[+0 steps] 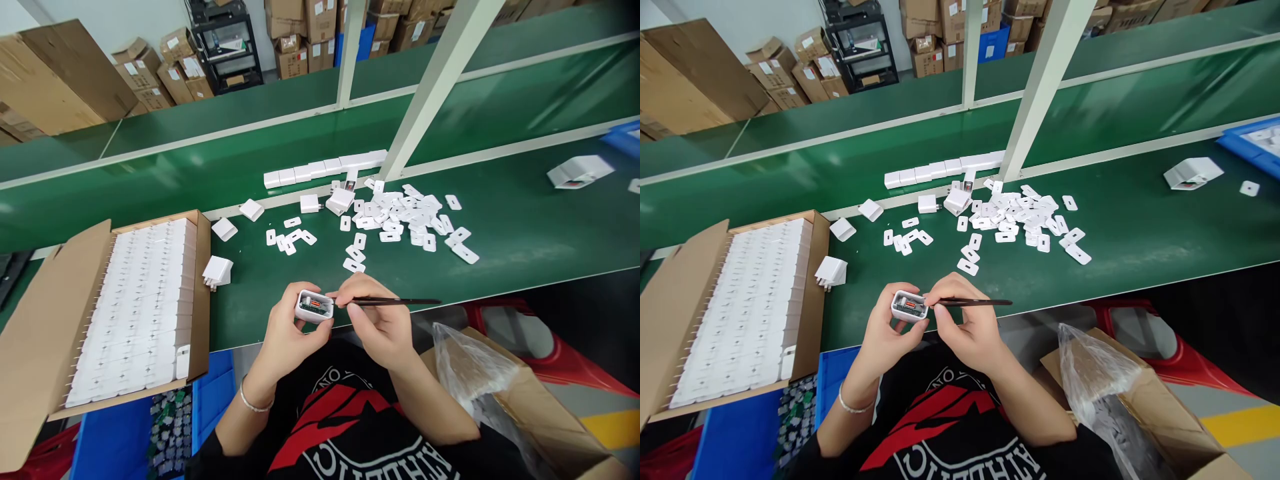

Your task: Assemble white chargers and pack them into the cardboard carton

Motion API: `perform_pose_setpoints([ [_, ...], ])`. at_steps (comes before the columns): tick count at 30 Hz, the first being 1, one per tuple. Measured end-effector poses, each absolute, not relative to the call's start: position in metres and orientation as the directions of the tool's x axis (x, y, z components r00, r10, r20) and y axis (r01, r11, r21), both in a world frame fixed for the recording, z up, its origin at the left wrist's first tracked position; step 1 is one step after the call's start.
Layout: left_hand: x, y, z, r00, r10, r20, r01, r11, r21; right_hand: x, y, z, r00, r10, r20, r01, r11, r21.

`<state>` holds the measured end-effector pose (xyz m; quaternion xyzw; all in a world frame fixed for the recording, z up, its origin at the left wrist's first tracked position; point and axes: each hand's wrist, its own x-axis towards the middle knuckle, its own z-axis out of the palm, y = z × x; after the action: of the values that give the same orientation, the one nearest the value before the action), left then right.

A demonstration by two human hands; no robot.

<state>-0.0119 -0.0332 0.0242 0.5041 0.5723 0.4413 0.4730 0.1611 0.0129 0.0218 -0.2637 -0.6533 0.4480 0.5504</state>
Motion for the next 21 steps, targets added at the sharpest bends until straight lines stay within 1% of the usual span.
perform_pose_setpoints([
  [4, -0.015, -0.029, 0.022, -0.047, 0.996, -0.073, 0.178, 0.08, 0.981, 0.16, 0.016, 0.027, -0.326, 0.792, 0.517, -0.053, 0.53, -0.846],
  [7, -0.018, -0.025, 0.021, -0.033, 0.999, -0.04, 0.217, 0.046, 0.975, 0.157, 0.02, 0.03, -0.399, 0.76, 0.514, 0.021, 0.567, -0.823],
  [9, -0.021, -0.022, 0.018, -0.031, 0.999, -0.036, 0.231, 0.043, 0.972, 0.155, 0.026, 0.028, -0.414, 0.755, 0.509, 0.019, 0.566, -0.824],
  [11, -0.025, -0.02, 0.013, -0.073, 0.996, -0.046, 0.237, 0.062, 0.97, 0.154, 0.039, 0.023, -0.363, 0.774, 0.518, 0.005, 0.558, -0.83],
  [12, -0.028, -0.02, 0.009, -0.117, 0.992, -0.05, 0.239, 0.077, 0.968, 0.153, 0.047, 0.019, -0.346, 0.776, 0.527, 0.038, 0.573, -0.819],
  [13, -0.032, -0.019, 0.005, -0.171, 0.984, -0.055, 0.242, 0.096, 0.966, 0.152, 0.057, 0.016, -0.358, 0.763, 0.538, 0.112, 0.607, -0.787],
  [14, -0.036, -0.019, 0.001, -0.235, 0.97, -0.062, 0.242, 0.12, 0.963, 0.151, 0.068, 0.011, -0.408, 0.736, 0.54, 0.22, 0.654, -0.724],
  [15, -0.04, -0.019, -0.004, -0.297, 0.952, -0.072, 0.239, 0.148, 0.96, 0.149, 0.079, 0.006, -0.493, 0.698, 0.52, 0.335, 0.704, -0.626],
  [16, -0.044, -0.02, -0.009, -0.353, 0.932, -0.082, 0.234, 0.173, 0.957, 0.148, 0.09, 0.002, -0.591, 0.654, 0.472, 0.427, 0.75, -0.505],
  [17, -0.048, -0.021, -0.015, -0.396, 0.914, -0.092, 0.229, 0.195, 0.954, 0.147, 0.101, -0.003, -0.679, 0.612, 0.405, 0.479, 0.788, -0.386],
  [18, -0.052, -0.022, -0.021, -0.428, 0.898, -0.098, 0.222, 0.21, 0.952, 0.146, 0.113, -0.008, -0.748, 0.573, 0.334, 0.497, 0.818, -0.29],
  [19, -0.055, -0.024, -0.026, -0.447, 0.889, -0.102, 0.215, 0.218, 0.952, 0.146, 0.127, -0.011, -0.799, 0.538, 0.269, 0.491, 0.841, -0.226],
  [21, -0.058, -0.026, -0.037, -0.457, 0.883, -0.111, 0.198, 0.223, 0.955, 0.146, 0.16, -0.015, -0.853, 0.488, 0.184, 0.457, 0.87, -0.186],
])
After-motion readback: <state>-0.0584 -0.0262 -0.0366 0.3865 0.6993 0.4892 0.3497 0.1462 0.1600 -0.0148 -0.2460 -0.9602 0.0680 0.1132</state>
